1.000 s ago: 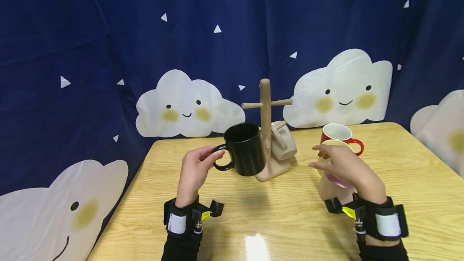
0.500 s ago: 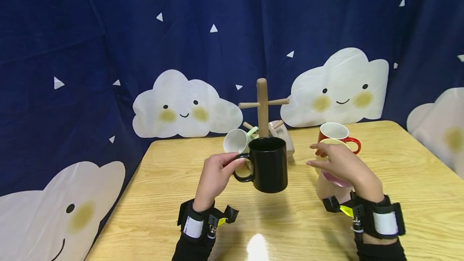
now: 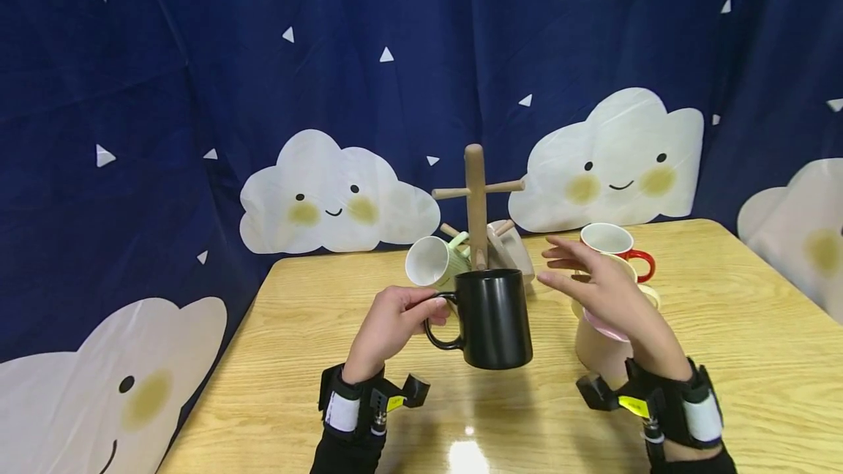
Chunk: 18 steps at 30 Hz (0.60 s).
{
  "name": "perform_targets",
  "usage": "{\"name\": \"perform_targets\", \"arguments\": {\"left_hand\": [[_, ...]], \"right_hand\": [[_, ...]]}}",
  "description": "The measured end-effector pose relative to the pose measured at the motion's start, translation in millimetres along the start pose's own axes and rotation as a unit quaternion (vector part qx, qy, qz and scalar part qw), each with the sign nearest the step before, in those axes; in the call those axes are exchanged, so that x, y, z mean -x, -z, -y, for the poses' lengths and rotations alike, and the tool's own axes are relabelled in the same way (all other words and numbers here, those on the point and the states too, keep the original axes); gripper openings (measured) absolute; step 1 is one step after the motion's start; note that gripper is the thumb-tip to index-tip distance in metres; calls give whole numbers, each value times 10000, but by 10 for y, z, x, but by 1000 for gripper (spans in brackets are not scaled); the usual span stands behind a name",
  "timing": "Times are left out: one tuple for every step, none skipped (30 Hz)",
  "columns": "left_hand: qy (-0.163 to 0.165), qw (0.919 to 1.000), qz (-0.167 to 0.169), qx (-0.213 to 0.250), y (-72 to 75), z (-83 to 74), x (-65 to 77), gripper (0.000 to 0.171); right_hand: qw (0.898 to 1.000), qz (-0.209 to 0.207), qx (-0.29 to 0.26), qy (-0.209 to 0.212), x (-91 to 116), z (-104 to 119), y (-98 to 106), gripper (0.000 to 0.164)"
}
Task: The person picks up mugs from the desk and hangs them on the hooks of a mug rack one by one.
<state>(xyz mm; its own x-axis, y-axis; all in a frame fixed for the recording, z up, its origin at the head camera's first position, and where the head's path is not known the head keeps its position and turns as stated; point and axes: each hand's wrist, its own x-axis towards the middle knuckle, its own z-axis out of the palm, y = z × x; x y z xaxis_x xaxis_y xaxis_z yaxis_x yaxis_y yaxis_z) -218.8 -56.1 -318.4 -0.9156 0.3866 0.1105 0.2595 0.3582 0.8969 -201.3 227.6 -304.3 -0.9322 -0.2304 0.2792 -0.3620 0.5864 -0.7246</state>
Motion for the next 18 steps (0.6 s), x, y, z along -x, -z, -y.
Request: {"name": "perform_targets", "arguments": {"left_hand": [[15, 10000, -13, 69, 7, -4, 6, 25], [15, 9999, -33, 115, 13, -8, 10, 25], [9, 9999, -55, 141, 18, -13, 16, 24], [-25, 9999, -66, 155, 21, -16, 20, 24], [-50, 9998, -60, 202, 23, -20, 23, 24], [-56, 9997, -59, 229, 24, -24, 25, 24], [-68, 9997, -44, 245, 25, -27, 25, 24], [-77, 9997, -37, 234, 24, -30, 25, 24], [-80, 9997, -31, 237, 23, -35, 26, 24], [-82, 9997, -35, 240, 21, -39, 24, 24], [-82, 9997, -53, 226, 16, -41, 21, 24], [-87, 9997, -92, 194, 11, -43, 18, 24], [-108, 9997, -125, 160, 4, -45, 17, 23], [-117, 9997, -163, 116, -2, -47, 14, 23], [-136, 9997, -208, 80, -9, -46, 12, 23], [-148, 9996, -244, 36, -15, -42, 7, 23], [-156, 9995, -282, -24, -19, -44, 5, 22], [-149, 9993, -319, -85, -23, -46, 3, 22]], "right_hand": [[9987, 176, -482, -7, 1, 37, -32, 69], [9947, 382, -958, -15, 1, 69, -70, 77], [9886, 596, -1378, -68, 1, 98, -111, 85], [9811, 810, -1741, -222, 0, 127, -155, 92], [9764, 932, -1926, -286, -8, 144, -205, 97], [9709, 1021, -2140, -349, -18, 154, -260, 102], [9648, 1051, -2363, -474, -28, 166, -318, 106], [9596, 1062, -2530, -623, -43, 182, -374, 109], [9567, 997, -2625, -765, -58, 194, -428, 110], [9529, 913, -2755, -879, -75, 204, -482, 109], [9504, 810, -2873, -877, -95, 207, -534, 107], [9487, 697, -2950, -901, -111, 214, -581, 103], [9466, 574, -3036, -924, -124, 220, -624, 97], [9451, 461, -3098, -929, -133, 226, -659, 91], [9436, 357, -3164, -910, -139, 226, -689, 84], [9413, 301, -3244, -879, -147, 226, -716, 78], [9400, 261, -3298, -839, -152, 224, -737, 72], [9396, 232, -3316, -817, -155, 223, -752, 69]]}}
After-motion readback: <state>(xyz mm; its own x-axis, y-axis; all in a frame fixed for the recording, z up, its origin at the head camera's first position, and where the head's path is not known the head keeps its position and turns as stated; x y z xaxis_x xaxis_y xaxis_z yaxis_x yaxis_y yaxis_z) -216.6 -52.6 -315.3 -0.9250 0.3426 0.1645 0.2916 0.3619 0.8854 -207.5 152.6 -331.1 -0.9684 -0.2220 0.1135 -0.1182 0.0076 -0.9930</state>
